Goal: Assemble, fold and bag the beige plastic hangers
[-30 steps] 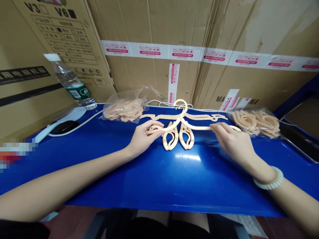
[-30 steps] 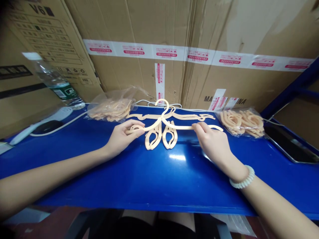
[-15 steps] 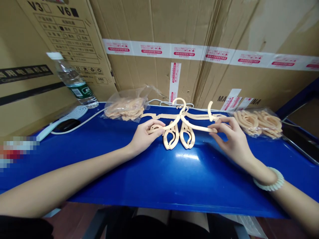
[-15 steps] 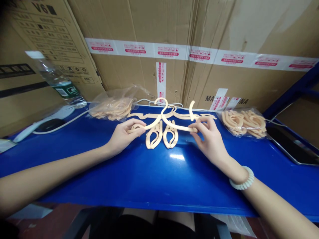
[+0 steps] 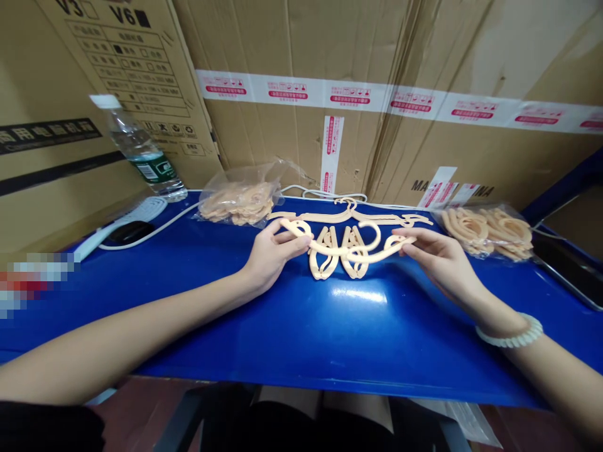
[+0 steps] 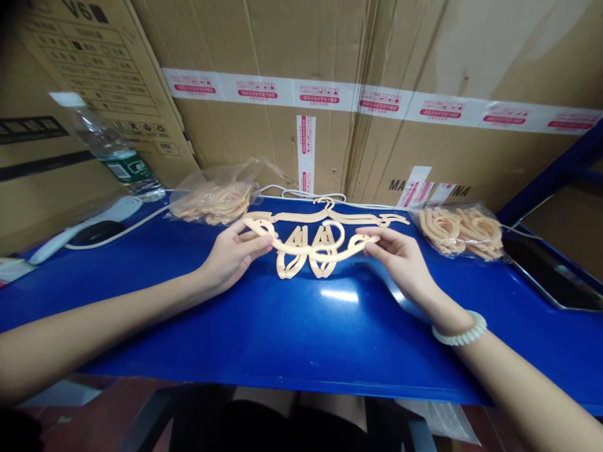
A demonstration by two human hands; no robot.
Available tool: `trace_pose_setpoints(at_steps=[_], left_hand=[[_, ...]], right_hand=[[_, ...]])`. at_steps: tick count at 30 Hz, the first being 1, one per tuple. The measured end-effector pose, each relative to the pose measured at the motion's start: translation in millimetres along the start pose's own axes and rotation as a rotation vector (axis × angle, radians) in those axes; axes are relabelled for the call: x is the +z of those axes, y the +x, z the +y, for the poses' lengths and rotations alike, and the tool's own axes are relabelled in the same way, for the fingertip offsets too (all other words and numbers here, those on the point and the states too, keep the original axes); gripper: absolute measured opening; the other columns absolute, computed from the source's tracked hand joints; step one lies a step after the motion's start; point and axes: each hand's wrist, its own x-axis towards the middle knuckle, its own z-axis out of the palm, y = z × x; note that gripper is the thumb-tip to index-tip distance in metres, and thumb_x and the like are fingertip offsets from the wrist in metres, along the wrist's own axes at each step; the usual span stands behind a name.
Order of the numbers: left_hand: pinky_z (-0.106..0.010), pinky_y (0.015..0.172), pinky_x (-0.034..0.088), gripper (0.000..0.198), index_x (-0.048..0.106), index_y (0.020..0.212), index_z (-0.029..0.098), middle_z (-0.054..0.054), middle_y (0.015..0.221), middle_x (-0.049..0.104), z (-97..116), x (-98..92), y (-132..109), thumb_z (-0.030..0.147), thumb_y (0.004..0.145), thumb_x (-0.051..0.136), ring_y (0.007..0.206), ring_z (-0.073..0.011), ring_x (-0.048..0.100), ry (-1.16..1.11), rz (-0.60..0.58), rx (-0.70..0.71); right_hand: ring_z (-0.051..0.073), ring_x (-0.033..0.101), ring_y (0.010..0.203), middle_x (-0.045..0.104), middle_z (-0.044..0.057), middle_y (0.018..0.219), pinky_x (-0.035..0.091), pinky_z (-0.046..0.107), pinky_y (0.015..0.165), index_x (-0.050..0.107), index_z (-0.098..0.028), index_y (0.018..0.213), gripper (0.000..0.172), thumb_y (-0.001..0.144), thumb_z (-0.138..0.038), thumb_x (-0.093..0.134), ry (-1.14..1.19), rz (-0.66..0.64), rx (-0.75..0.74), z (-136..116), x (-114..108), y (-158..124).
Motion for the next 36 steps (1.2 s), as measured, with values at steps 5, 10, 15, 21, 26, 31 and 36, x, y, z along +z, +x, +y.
trace_pose_setpoints(at_steps=[5,10,15,21,26,31,36], left_hand=[[-0.038,0.077,0.064,0.043,0.068,0.103,0.015,-0.007,0.088,0.078,0.0,10.2,-12.7,0.031,0.068,0.086,0.083,-0.0247,0.076,0.141,-0.162,0.006],[-0.035,0.078,0.064,0.034,0.068,0.101,0.017,-0.006,0.086,0.078,1.2,16.1,-21.1,0.028,0.071,0.082,0.081,-0.0227,0.076,0.262,-0.236,0.064],[-0.032,0.073,0.063,0.034,0.066,0.103,0.018,-0.006,0.091,0.077,-1.3,15.8,-22.8,0.03,0.075,0.08,0.088,-0.0224,0.075,0.311,-0.225,0.141],[-0.023,0.061,0.059,0.03,0.06,0.089,0.019,-0.003,0.089,0.07,-0.1,16.2,-28.4,0.025,0.072,0.084,0.085,-0.0184,0.071,0.277,-0.18,0.234],[-0.028,0.08,0.065,0.016,0.069,0.094,0.018,-0.006,0.108,0.065,1.2,15.8,-34.5,0.019,0.081,0.078,0.104,-0.0193,0.068,0.252,-0.371,0.324],[-0.034,0.087,0.065,0.02,0.073,0.106,0.021,-0.008,0.127,0.057,-2.9,12.9,-36.8,0.018,0.085,0.073,0.103,-0.0192,0.07,0.323,-0.482,0.276],[-0.032,0.086,0.065,0.018,0.073,0.105,0.019,-0.009,0.123,0.057,-3.0,13.8,-35.3,0.019,0.086,0.071,0.105,-0.0195,0.069,0.327,-0.418,0.288]], right_hand=[[0.017,0.067,0.076,0.073,0.003,0.091,0.058,0.036,0.074,0.059,-0.024,0.122,0.047,0.081,-0.036,0.08,0.139,-0.087,0.071,-5.7,25.7,-10.9],[0.016,0.067,0.073,0.073,0.001,0.086,0.058,0.035,0.073,0.054,-0.024,0.104,0.038,0.08,-0.037,0.081,0.205,-0.184,0.104,-10.8,41.9,-18.0],[0.022,0.07,0.099,0.074,0.007,0.104,0.057,0.04,0.091,0.071,-0.022,0.096,0.019,0.089,-0.039,0.072,0.013,-0.414,-0.01,-18.7,43.8,-21.0],[0.023,0.068,0.108,0.07,0.007,0.122,0.056,0.04,0.094,0.076,-0.029,0.119,0.028,0.094,-0.038,0.065,-0.09,-0.478,-0.087,-17.3,40.9,-21.7],[0.023,0.067,0.11,0.069,0.008,0.122,0.057,0.038,0.092,0.076,-0.028,0.119,0.029,0.093,-0.038,0.066,-0.077,-0.47,-0.073,-19.4,41.1,-22.9],[0.024,0.066,0.114,0.067,0.008,0.125,0.055,0.038,0.097,0.075,-0.029,0.121,0.029,0.093,-0.035,0.067,-0.105,-0.487,-0.114,-21.0,39.3,-23.8],[0.025,0.062,0.121,0.065,0.008,0.131,0.056,0.039,0.096,0.073,-0.03,0.123,0.031,0.093,-0.037,0.067,-0.122,-0.46,-0.11,-21.8,36.4,-23.8]])
